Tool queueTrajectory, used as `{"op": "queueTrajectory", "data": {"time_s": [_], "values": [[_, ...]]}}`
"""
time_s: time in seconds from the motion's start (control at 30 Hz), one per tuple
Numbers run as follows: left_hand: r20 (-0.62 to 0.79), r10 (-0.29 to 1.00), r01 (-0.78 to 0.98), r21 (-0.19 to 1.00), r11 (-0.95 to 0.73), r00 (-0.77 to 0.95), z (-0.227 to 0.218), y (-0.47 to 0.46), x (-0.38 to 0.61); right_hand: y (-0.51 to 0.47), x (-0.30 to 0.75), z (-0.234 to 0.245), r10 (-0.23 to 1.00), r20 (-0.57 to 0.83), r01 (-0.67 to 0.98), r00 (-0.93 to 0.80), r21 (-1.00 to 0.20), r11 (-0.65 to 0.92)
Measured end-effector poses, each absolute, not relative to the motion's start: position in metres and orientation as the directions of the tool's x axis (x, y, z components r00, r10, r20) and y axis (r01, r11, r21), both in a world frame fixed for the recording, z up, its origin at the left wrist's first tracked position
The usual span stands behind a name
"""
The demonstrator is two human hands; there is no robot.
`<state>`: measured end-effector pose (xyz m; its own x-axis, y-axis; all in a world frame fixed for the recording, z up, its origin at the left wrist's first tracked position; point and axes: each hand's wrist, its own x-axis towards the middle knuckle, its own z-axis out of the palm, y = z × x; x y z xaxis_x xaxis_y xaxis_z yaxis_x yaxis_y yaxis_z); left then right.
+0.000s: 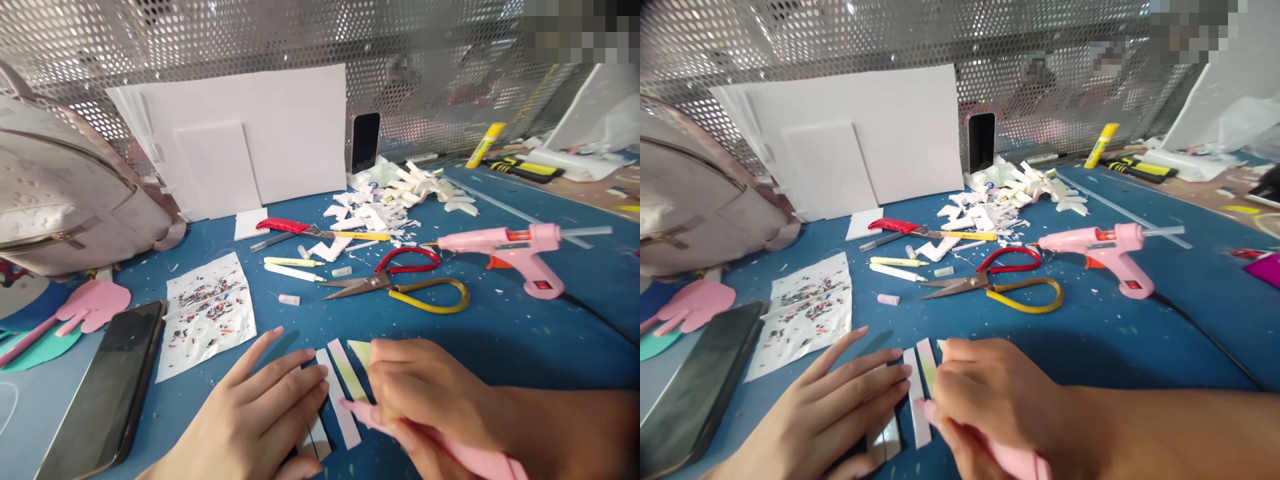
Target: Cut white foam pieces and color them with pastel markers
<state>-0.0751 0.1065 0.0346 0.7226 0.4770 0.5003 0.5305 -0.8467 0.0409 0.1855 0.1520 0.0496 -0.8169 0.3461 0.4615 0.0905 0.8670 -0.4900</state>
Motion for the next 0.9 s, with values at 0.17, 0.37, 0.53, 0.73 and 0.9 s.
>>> {"op": "queueTrajectory", "data": {"time_s": [0.17, 0.37, 0.53, 0.73, 0.9], "values": [[0.515, 0.488, 0.540, 0.056, -0.840, 0.705, 0.035, 0.106, -0.075, 0.154, 0.185, 0.051, 0.421, 0.434, 0.146, -0.797, -0.538, 0.830], [0.469, 0.481, 0.505, 0.084, -0.859, 0.741, 0.042, 0.106, -0.077, 0.162, 0.195, 0.051, 0.540, 0.511, -0.021, -0.669, -0.739, 0.673], [0.495, 0.599, 0.502, 0.329, -0.800, 0.630, 0.053, 0.101, -0.082, 0.183, 0.196, 0.071, 0.666, 0.415, 0.170, -0.620, -0.757, 0.631], [0.506, 0.678, 0.468, 0.491, -0.734, 0.533, 0.059, 0.094, -0.084, 0.212, 0.175, 0.101, 0.531, 0.495, 0.416, -0.688, -0.331, 0.847], [0.532, 0.637, 0.454, 0.448, -0.771, 0.557, 0.057, 0.092, -0.086, 0.226, 0.135, 0.112, 0.612, 0.168, 0.609, -0.773, -0.075, 0.790]]}}
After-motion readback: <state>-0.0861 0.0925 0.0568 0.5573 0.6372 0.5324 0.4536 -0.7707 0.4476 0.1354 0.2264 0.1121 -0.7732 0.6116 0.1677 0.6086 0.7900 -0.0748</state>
